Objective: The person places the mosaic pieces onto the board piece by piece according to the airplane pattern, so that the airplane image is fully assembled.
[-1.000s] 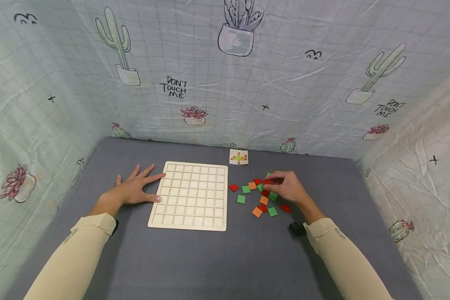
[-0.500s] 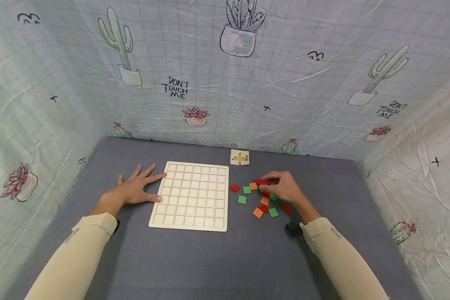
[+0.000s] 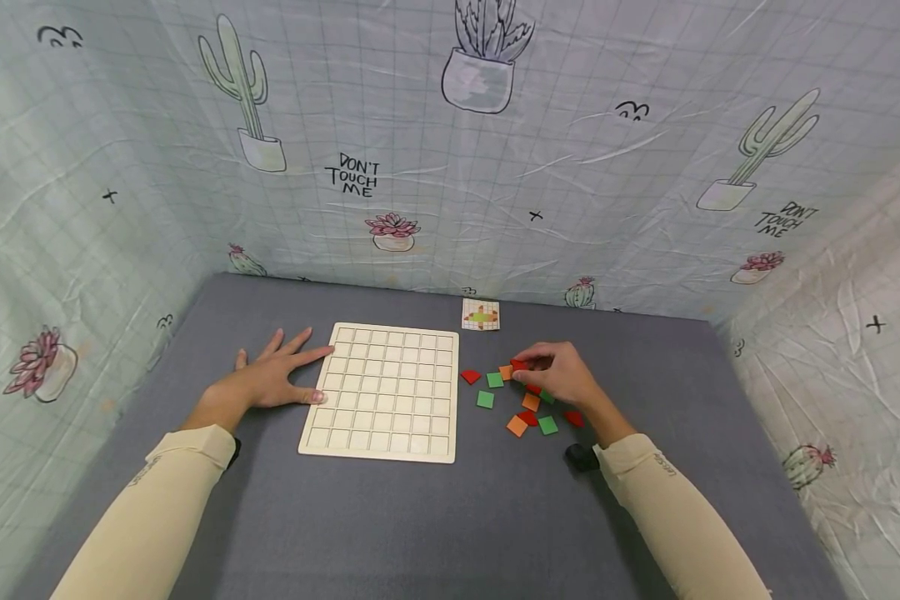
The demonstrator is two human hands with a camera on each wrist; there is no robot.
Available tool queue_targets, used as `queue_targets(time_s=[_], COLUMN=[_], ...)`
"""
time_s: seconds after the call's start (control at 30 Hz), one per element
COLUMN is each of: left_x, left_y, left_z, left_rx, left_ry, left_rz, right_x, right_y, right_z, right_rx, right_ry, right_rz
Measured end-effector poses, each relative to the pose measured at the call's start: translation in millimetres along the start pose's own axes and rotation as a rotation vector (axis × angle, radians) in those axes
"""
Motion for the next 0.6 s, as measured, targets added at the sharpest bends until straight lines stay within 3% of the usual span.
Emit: queue_targets(time_s=[0.6], left_x=[3.3], left_y=[4.0], left_z=[3.3], left_rx=[-0.003], left_ry=[0.003], left_rz=[0.006], right_x=[14], right_y=[5], right_z=[4.4], right_rx=[-0.048], right_ry=[0.01], right_rz=[-0.014])
Point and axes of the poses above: each hand's wrist, its own z-axis towards the middle knuckle, its own x-axis out of the palm, y = z × x, the point moved 6 cm from there along z, towards the middle knuckle, and after that the axes turned 6 degrees about z, right-handed, at the moved point
